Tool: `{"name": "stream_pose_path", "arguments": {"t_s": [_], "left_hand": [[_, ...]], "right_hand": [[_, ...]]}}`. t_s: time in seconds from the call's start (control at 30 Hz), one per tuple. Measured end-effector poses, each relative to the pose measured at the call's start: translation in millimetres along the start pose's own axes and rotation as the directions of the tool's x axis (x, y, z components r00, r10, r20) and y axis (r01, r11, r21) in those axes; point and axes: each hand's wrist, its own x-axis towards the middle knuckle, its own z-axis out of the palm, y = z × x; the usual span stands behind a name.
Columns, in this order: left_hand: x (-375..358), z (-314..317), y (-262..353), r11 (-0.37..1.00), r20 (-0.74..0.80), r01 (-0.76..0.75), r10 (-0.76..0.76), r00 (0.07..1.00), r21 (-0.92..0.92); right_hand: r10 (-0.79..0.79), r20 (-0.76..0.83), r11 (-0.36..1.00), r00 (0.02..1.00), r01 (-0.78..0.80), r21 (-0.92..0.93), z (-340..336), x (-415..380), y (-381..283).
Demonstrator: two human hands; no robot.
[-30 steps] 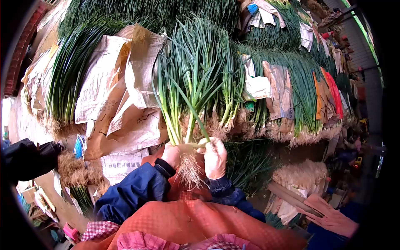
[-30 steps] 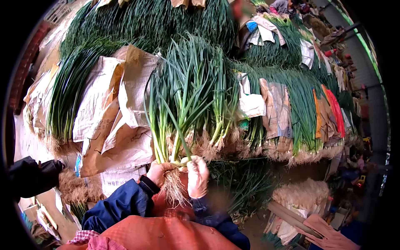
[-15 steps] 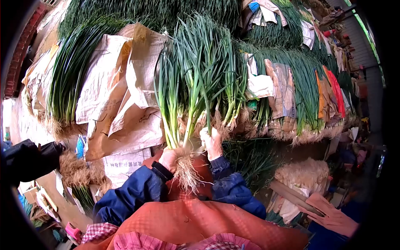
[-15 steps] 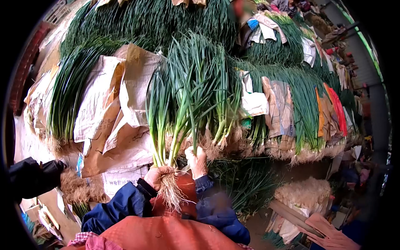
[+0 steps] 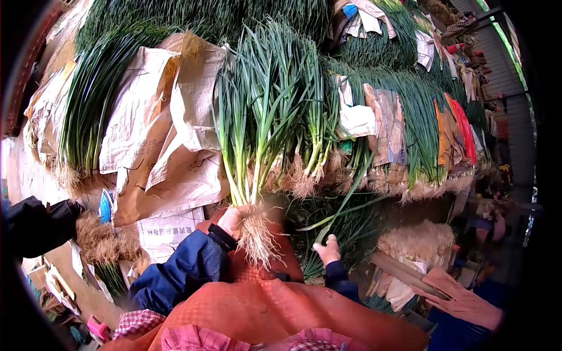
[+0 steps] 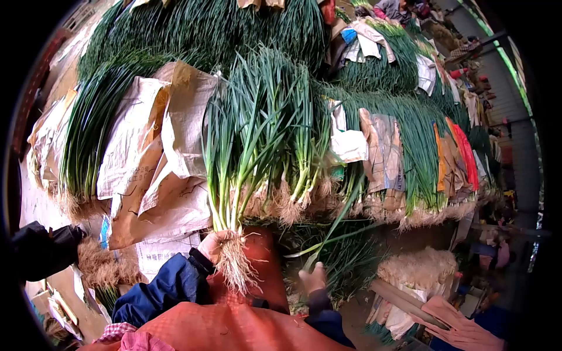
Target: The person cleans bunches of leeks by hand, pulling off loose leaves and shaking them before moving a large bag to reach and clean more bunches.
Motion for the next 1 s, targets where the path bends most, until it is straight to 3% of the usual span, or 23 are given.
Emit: {"name": "stream_pose_path", "arguments": {"t_s": [0.03,0.07,0.1,0.13,0.17,0.2,0.23,0.3,0.33,0.37,0.43,0.5,0.53,0.57,0.63,0.67,0.7,0.77,0.8,0.83,0.9,0.93,1.0], "left_hand": [[2.8,-1.8,0.2,0.999,0.103,0.007,-0.003,0.995,-0.039],[7.9,-8.3,-6.3,0.998,0.058,-0.055,0.056,0.997,-0.016],[10.8,-20.5,-4.4,0.991,0.198,0.134,-0.129,0.972,-0.014],[7.5,-18.9,-10.8,0.982,0.180,0.186,-0.176,0.968,-0.041],[9.1,-11.9,-8.7,0.976,0.175,0.210,-0.196,0.965,-0.060],[8.9,-10.6,-12.1,0.990,0.119,0.133,-0.138,0.983,0.050],[9.5,-11.4,-14.3,0.985,0.077,0.056,-0.069,0.995,0.164],[9.2,-12.5,-12.1,0.991,0.063,0.077,-0.084,0.994,0.106],[5.3,-2.7,-13.7,0.990,0.003,0.090,-0.091,0.996,0.111],[1.4,9.3,-13.3,0.988,-0.053,0.101,-0.096,0.994,0.113],[1.9,10.3,-14.5,0.981,-0.034,0.138,-0.135,0.990,0.134],[7.4,1.7,-13.2,0.970,0.000,0.237,-0.237,0.971,0.045],[6.2,8.5,-11.2,0.966,0.101,0.259,-0.260,0.960,0.025],[10.6,4.7,-9.6,0.950,0.006,0.305,-0.306,0.952,0.063],[7.1,14.5,-6.6,0.993,0.218,0.120,-0.115,0.969,-0.009],[4.1,14.2,-4.7,0.999,0.204,0.022,-0.026,0.979,0.024],[-8.4,28.4,2.9,0.998,0.395,0.015,0.013,0.919,-0.066],[-10.0,36.9,7.2,0.981,0.605,-0.070,0.169,0.778,-0.183],[-9.4,35.2,7.6,0.973,0.595,-0.095,0.205,0.777,-0.211],[-0.7,25.4,10.1,0.982,0.540,-0.081,0.163,0.826,-0.172],[15.7,-3.1,9.6,0.995,0.404,-0.034,0.070,0.912,-0.096],[8.9,14.1,9.5,0.997,0.226,-0.011,0.027,0.974,-0.072],[14.8,3.4,7.6,0.987,0.266,0.029,0.014,0.964,-0.158]], "right_hand": [[-0.141,0.095,0.979,0.986,0.153,-0.133,8.4,9.0,12.6],[-0.274,0.184,0.922,0.944,0.312,-0.229,16.8,17.9,24.6],[-0.108,0.277,0.979,0.955,0.054,0.196,38.2,-16.4,-77.7],[-0.220,0.357,0.920,0.908,0.071,0.385,59.3,-15.1,-119.9],[-0.289,0.508,0.901,0.811,0.051,0.431,80.0,1.6,-132.6],[-0.349,0.595,0.859,0.724,-0.007,0.513,99.7,5.9,-140.9],[-0.377,0.601,0.850,0.704,0.005,0.527,121.6,14.4,-129.0],[-0.553,0.379,0.832,0.742,0.507,0.224,130.7,10.5,-113.2],[-0.469,0.383,0.829,0.796,0.546,-0.121,124.0,-0.1,-118.9],[-0.523,0.319,0.765,0.791,0.600,-0.233,124.2,-9.8,-117.5],[-0.653,0.345,0.578,0.675,0.737,-0.350,115.5,-19.3,-124.9],[-0.805,0.250,0.472,0.539,0.836,-0.280,107.3,-16.9,-120.8],[-0.762,0.233,0.507,0.605,0.780,-0.366,99.9,-22.4,-122.2],[-0.718,0.206,0.535,0.665,0.716,-0.449,91.3,-28.7,-122.3],[-0.491,0.273,0.578,0.827,0.544,-0.608,76.0,-25.8,-96.5],[-0.356,0.246,0.635,0.901,0.427,-0.644,65.0,-14.4,-77.2],[-0.214,0.216,0.674,0.953,0.304,-0.673,52.9,0.2,-64.1],[-0.414,0.061,0.822,0.908,0.402,-0.404,28.5,40.2,-80.9],[-0.370,-0.041,0.890,0.928,0.341,-0.304,21.4,73.2,-95.4],[-0.463,-0.128,0.858,0.877,0.408,-0.314,19.4,120.9,-94.7],[-0.063,-0.128,0.998,0.990,0.065,0.014,33.3,178.4,-136.2],[-0.127,-0.154,0.978,0.980,0.149,0.144,37.6,189.1,-134.7],[-0.261,-0.234,0.867,0.936,0.334,0.369,46.5,211.7,-138.3]]}}
